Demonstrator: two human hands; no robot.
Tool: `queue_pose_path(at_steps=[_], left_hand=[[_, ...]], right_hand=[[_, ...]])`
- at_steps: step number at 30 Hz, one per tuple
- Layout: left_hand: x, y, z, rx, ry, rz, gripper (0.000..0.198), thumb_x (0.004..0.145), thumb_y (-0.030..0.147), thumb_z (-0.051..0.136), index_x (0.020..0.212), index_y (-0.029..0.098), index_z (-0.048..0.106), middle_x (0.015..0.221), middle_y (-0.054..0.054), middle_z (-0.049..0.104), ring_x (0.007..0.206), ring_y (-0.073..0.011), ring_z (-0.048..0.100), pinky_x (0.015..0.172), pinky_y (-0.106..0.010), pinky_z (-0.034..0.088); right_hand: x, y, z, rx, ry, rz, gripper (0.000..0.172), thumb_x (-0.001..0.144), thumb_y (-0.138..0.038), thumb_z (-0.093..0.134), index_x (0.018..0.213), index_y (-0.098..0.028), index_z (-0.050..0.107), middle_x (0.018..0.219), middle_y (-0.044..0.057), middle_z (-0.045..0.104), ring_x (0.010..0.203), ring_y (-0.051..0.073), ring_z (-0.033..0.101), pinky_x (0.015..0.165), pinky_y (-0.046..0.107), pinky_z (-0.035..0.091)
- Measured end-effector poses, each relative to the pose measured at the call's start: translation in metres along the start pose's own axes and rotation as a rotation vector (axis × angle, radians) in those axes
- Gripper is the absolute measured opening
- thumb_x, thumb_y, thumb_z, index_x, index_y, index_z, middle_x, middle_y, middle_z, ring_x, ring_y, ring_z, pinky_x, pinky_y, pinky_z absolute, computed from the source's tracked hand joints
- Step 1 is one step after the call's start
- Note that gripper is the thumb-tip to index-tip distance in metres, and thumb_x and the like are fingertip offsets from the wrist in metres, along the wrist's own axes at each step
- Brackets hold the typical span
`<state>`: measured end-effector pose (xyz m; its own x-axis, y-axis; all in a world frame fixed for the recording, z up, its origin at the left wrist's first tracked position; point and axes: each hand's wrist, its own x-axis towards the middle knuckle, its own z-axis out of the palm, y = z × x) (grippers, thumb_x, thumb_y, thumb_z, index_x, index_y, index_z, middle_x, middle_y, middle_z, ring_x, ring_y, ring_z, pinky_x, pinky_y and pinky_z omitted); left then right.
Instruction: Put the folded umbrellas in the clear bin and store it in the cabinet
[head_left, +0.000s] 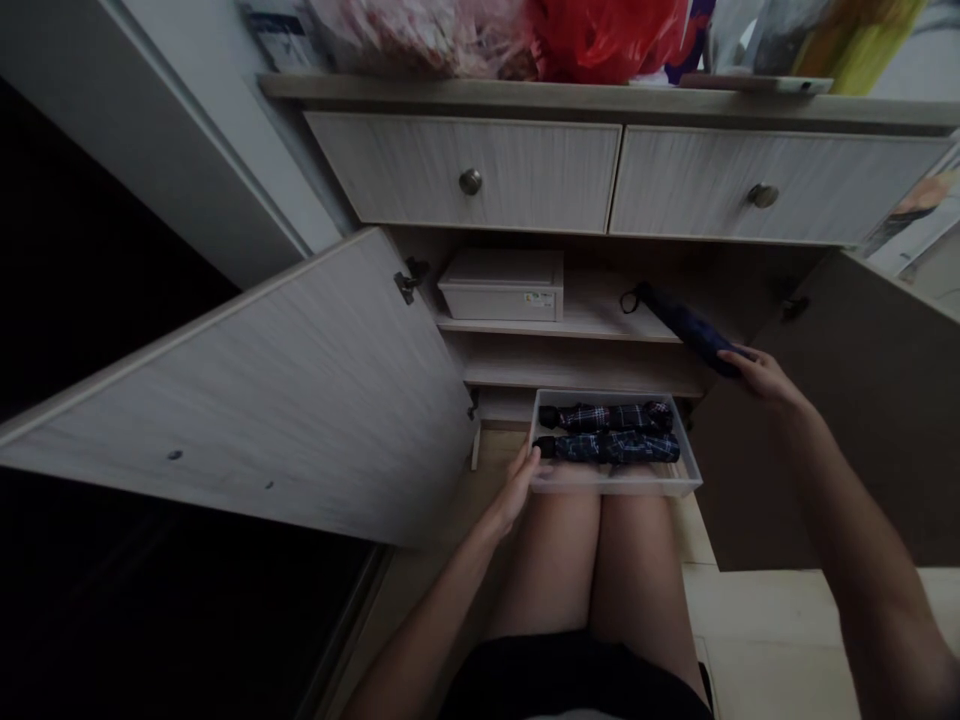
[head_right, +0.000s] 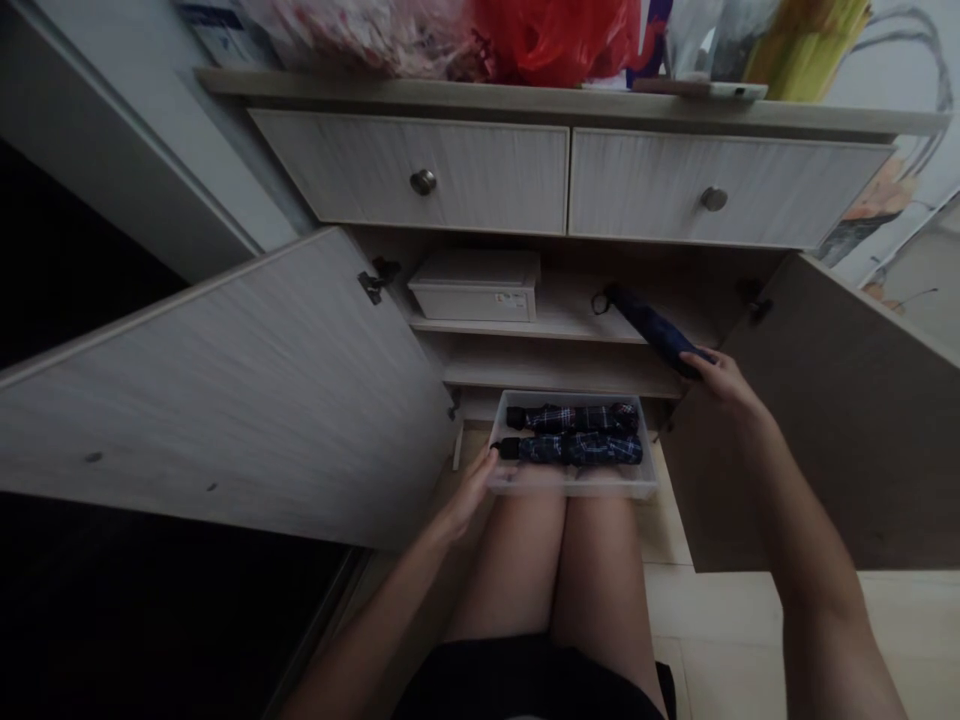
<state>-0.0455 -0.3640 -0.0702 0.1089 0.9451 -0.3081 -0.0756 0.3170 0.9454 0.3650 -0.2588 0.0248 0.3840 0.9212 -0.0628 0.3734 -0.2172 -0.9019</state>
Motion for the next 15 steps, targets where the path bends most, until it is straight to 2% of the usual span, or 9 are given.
queue_pose_path(at_steps=[3,6,10,15], left_hand=[[0.0,0.001,0.001,0.001,-0.017,0.005,0.087,0.077,0.076,0.063,0.146,0.024,0.052,0.147,-0.01,0.056,0.115,-0.0306,0.066,0.108,-0.041,0.043],[0.0,0.0,0.001,-0.008,-0.017,0.017,0.088,0.075,0.077,0.064,0.145,0.026,0.053,0.152,-0.008,0.052,0.118,-0.0325,0.065,0.112,-0.045,0.04],[0.0,-0.001,0.002,-0.025,-0.006,-0.013,0.082,0.076,0.075,0.066,0.142,0.028,0.056,0.155,-0.006,0.049,0.129,-0.0357,0.057,0.116,-0.049,0.035],[0.001,-0.002,0.003,-0.024,0.009,0.101,0.069,0.079,0.068,0.067,0.134,0.027,0.063,0.156,-0.004,0.048,0.151,-0.0308,0.03,0.124,-0.043,0.022]], right_hand=[[-0.043,0.002,-0.011,0.092,-0.166,-0.026,0.059,0.069,-0.04,0.08,0.122,-0.017,0.068,0.09,0.008,0.07,0.073,0.019,0.064,0.058,0.026,0.052],[-0.075,0.004,-0.016,0.057,-0.338,-0.086,0.068,0.058,-0.049,0.087,0.116,-0.017,0.072,0.096,0.008,0.072,0.081,0.021,0.066,0.066,0.027,0.054],[-0.098,0.006,-0.011,-0.011,-0.562,-0.14,0.061,0.061,-0.053,0.086,0.11,-0.018,0.076,0.103,0.008,0.073,0.088,0.023,0.066,0.076,0.029,0.055],[-0.109,0.007,0.003,-0.138,-0.765,-0.171,0.061,0.07,-0.051,0.079,0.12,-0.017,0.073,0.091,0.005,0.073,0.072,0.018,0.063,0.066,0.028,0.053]])
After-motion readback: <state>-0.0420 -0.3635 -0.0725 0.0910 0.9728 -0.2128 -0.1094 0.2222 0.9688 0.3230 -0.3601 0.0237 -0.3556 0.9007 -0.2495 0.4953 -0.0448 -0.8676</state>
